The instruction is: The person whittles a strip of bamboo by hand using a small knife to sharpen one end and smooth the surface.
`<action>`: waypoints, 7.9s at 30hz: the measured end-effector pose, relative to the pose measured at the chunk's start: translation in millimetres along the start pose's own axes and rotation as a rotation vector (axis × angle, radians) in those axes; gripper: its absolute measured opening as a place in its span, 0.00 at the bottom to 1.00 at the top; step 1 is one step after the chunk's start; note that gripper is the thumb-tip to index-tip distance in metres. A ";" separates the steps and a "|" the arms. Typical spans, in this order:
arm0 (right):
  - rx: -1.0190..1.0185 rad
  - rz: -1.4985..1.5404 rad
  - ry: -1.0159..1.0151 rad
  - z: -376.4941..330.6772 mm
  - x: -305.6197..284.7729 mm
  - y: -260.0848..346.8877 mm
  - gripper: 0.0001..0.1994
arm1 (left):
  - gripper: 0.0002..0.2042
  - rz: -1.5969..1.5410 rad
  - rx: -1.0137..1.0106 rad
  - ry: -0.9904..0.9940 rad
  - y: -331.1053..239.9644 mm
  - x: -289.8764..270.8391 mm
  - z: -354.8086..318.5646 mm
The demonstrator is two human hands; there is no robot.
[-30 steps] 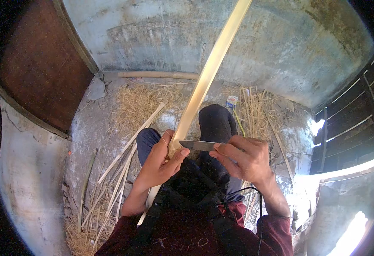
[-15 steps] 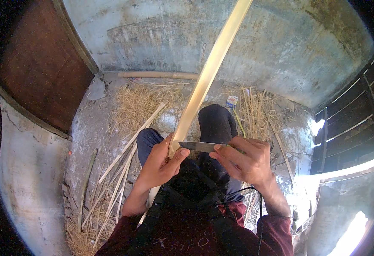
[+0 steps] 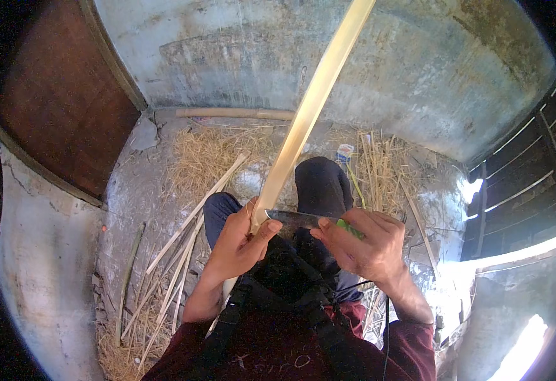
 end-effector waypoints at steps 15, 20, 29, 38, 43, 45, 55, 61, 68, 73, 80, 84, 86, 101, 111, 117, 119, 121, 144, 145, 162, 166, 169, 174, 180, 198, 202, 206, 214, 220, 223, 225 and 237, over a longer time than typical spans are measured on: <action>0.006 -0.051 -0.035 -1.1 1.7 8.1 0.14 | 0.18 0.016 0.086 -0.042 6.0 0.2 5.5; 0.015 -0.070 -0.036 -0.7 1.4 9.6 0.14 | 0.18 -0.019 0.060 -0.028 6.1 0.3 8.6; 0.025 -0.122 -0.037 3.9 1.2 6.8 0.14 | 0.15 -0.045 0.044 -0.040 -1.8 1.1 17.0; 0.064 -0.124 -0.072 -5.9 9.7 -11.3 0.15 | 0.16 -0.071 0.011 -0.016 6.4 9.1 36.2; 0.077 -0.136 -0.072 -11.6 12.1 -23.1 0.14 | 0.18 -0.139 -0.021 -0.030 -0.2 20.2 44.3; 0.077 -0.129 -0.081 -14.1 15.4 -27.7 0.14 | 0.18 -0.166 -0.036 -0.041 9.0 26.9 48.1; 0.082 -0.125 -0.091 -19.7 24.0 -40.6 0.11 | 0.18 -0.053 0.012 -0.061 11.5 22.9 50.1; 0.054 -0.094 -0.074 -7.7 27.8 -33.5 0.11 | 0.19 0.024 0.040 -0.076 19.4 7.0 44.2; 0.023 -0.079 -0.076 4.5 36.2 -29.1 0.11 | 0.19 -0.096 0.038 -0.121 21.5 0.2 38.0; 0.018 -0.079 -0.053 11.3 41.7 -26.2 0.10 | 0.19 -0.104 -0.028 -0.114 21.4 -10.3 36.5; 0.002 -0.030 -0.030 28.4 43.3 -20.7 0.11 | 0.21 -0.063 -0.014 -0.108 23.9 -23.9 42.2; -0.006 -0.045 -0.032 31.9 42.6 -20.7 0.11 | 0.21 -0.055 -0.029 -0.110 28.7 -26.1 45.0; 0.008 -0.056 -0.037 32.7 43.2 -20.5 0.11 | 0.21 -0.067 -0.018 -0.120 29.6 -26.4 49.0; 0.084 -0.152 -0.125 -13.9 42.3 -66.3 0.10 | 0.20 0.066 -0.005 -0.091 40.3 22.1 86.9; 0.524 -0.227 -0.409 -32.9 18.0 -149.8 0.09 | 0.21 0.113 -0.131 0.110 41.5 31.5 72.3; 0.466 0.004 -0.320 -33.7 40.2 -152.1 0.08 | 0.17 -0.001 -0.096 0.008 54.4 14.9 76.9; 0.372 0.098 -0.297 -28.1 51.3 -137.3 0.07 | 0.18 -0.002 -0.066 -0.022 55.3 10.6 79.9; 0.281 0.178 -0.219 -21.0 59.5 -126.5 0.07 | 0.19 -0.009 -0.060 -0.030 59.0 9.7 78.4; 0.064 0.305 0.094 8.3 85.8 -105.3 0.09 | 0.16 -0.033 -0.217 0.218 35.0 18.7 64.1; 0.067 0.298 0.062 9.2 85.6 -104.8 0.09 | 0.15 -0.019 -0.138 0.176 36.7 19.7 64.1; 0.007 0.295 -0.023 24.8 90.0 -104.4 0.10 | 0.14 -0.042 0.085 -0.088 54.4 10.2 62.9; -0.048 0.283 -0.004 28.3 88.7 -101.0 0.12 | 0.15 -0.023 0.010 -0.059 45.7 4.5 63.9; -0.072 0.285 -0.008 33.0 88.8 -97.6 0.12 | 0.14 0.012 0.014 -0.070 40.2 2.4 63.6; -0.077 0.305 -0.003 35.4 89.9 -96.4 0.13 | 0.13 0.103 0.017 -0.096 39.2 1.6 62.2; -0.078 0.316 -0.015 34.8 92.4 -94.1 0.12 | 0.14 0.096 0.136 -0.142 43.3 12.3 59.9; 0.038 0.456 -0.005 31.0 89.3 -92.4 0.11 | 0.17 0.436 0.008 -0.215 28.3 30.9 60.5; 0.055 0.487 0.013 30.7 90.4 -90.9 0.10 | 0.16 0.459 0.002 -0.232 28.9 33.6 60.0; 0.071 0.430 0.062 30.6 86.0 -84.5 0.09 | 0.15 0.482 -0.004 -0.229 32.0 34.5 59.6; 0.064 0.355 0.004 30.0 86.9 -79.7 0.08 | 0.12 0.456 -0.013 -0.210 40.3 36.5 58.9; 0.223 0.251 -0.226 38.5 74.0 -121.4 0.07 | 0.15 0.452 0.034 -0.261 46.5 36.5 51.3; 0.286 0.323 -0.143 37.8 70.8 -127.8 0.07 | 0.15 0.446 0.014 -0.251 52.7 35.4 50.5; 0.323 0.355 -0.181 35.2 74.1 -127.9 0.06 | 0.14 0.430 -0.013 -0.217 52.0 33.8 51.6; 0.061 0.330 0.081 45.4 83.4 -100.5 0.10 | 0.17 0.430 -0.045 -0.185 46.8 26.7 55.1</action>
Point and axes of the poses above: each hand's wrist, its own z-axis towards the middle knuckle, its own x-axis out of the palm, y = z × x, the point moved 2 cm from there along z, towards the middle knuckle, and after that the axes turned 4 degrees about -x, right-handed, at the moved point
